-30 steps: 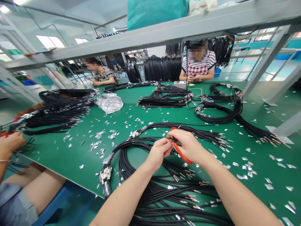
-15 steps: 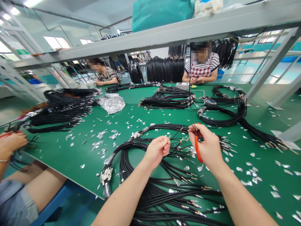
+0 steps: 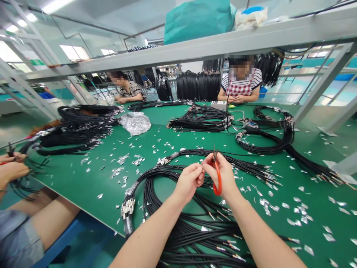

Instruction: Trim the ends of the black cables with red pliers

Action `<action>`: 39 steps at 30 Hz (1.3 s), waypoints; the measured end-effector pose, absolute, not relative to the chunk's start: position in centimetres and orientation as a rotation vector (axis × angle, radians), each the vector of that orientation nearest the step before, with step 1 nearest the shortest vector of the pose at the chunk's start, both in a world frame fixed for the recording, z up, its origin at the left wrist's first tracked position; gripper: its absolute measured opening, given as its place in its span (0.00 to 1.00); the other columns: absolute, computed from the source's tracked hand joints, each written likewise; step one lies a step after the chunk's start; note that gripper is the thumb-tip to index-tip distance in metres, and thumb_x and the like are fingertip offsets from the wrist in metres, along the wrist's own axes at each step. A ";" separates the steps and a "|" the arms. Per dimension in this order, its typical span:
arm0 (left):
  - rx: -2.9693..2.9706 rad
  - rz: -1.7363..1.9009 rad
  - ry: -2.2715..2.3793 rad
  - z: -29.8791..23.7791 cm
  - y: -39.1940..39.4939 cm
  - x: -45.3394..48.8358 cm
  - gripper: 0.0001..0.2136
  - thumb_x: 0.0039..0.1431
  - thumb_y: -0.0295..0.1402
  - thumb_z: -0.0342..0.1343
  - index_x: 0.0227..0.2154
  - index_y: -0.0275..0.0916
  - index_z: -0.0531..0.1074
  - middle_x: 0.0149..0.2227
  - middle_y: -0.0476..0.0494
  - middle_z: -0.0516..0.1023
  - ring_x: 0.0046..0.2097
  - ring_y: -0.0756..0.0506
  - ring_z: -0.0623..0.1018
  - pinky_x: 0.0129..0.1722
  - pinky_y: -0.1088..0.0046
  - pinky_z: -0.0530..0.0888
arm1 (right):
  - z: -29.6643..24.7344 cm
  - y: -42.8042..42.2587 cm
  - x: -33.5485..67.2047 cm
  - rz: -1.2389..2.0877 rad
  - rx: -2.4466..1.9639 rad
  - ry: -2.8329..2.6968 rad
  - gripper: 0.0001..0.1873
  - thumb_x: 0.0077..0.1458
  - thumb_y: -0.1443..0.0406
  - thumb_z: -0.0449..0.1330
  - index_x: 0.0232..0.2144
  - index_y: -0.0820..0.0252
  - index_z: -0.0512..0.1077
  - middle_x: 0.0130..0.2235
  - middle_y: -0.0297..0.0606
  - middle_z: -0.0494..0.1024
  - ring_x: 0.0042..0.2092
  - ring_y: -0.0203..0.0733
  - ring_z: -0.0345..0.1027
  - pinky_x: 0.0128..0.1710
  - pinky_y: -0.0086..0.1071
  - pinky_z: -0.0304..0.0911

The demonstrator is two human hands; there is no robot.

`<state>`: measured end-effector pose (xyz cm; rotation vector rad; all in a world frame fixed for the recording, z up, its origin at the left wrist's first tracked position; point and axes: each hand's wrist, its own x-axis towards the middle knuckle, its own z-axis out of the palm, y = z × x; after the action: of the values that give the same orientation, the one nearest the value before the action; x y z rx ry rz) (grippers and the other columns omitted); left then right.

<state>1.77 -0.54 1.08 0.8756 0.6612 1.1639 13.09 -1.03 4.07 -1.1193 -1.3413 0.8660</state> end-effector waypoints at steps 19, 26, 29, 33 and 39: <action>0.902 1.222 0.789 0.6 -0.2 2.0 0.09 0.46 0.36 0.57 0.23 0.34 0.66 0.18 0.53 0.64 0.17 0.57 0.60 0.18 0.79 0.55 | 1.9 0.0 13.2 0.947 -0.999 -1.185 0.10 0.43 0.66 0.63 0.29 0.59 0.64 0.28 0.32 0.71 0.29 0.35 0.64 0.32 0.32 0.62; 0.804 1.046 0.598 0.4 0.5 1.3 0.11 0.46 0.35 0.58 0.22 0.32 0.65 0.18 0.54 0.60 0.17 0.58 0.56 0.17 0.79 0.48 | 2.4 -0.1 13.0 0.999 -1.000 -1.154 0.11 0.42 0.66 0.63 0.28 0.59 0.64 0.27 0.31 0.70 0.26 0.34 0.65 0.30 0.31 0.63; 0.775 0.973 0.492 0.0 0.8 1.1 0.11 0.46 0.35 0.58 0.22 0.32 0.64 0.18 0.54 0.59 0.16 0.59 0.56 0.17 0.79 0.46 | 2.7 -0.2 13.0 0.956 -1.036 -1.178 0.09 0.42 0.66 0.62 0.27 0.59 0.64 0.25 0.30 0.70 0.25 0.34 0.65 0.30 0.31 0.64; 0.744 0.923 0.430 -0.2 1.1 1.0 0.12 0.45 0.36 0.59 0.22 0.33 0.63 0.18 0.55 0.58 0.15 0.59 0.55 0.17 0.79 0.46 | 2.7 -0.2 12.9 0.918 -1.045 -1.215 0.08 0.43 0.66 0.62 0.27 0.59 0.64 0.26 0.31 0.71 0.26 0.34 0.65 0.30 0.32 0.64; 0.773 0.934 0.465 0.1 0.9 1.1 0.12 0.46 0.36 0.58 0.22 0.33 0.64 0.18 0.54 0.59 0.16 0.59 0.55 0.17 0.79 0.46 | 2.2 -0.2 13.1 0.860 -1.032 -1.268 0.08 0.44 0.66 0.61 0.28 0.58 0.64 0.27 0.31 0.71 0.26 0.34 0.65 0.31 0.32 0.64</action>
<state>1.13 0.90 0.06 0.7729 0.4649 0.9336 13.07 -0.18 2.24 -1.0319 -1.2678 0.8603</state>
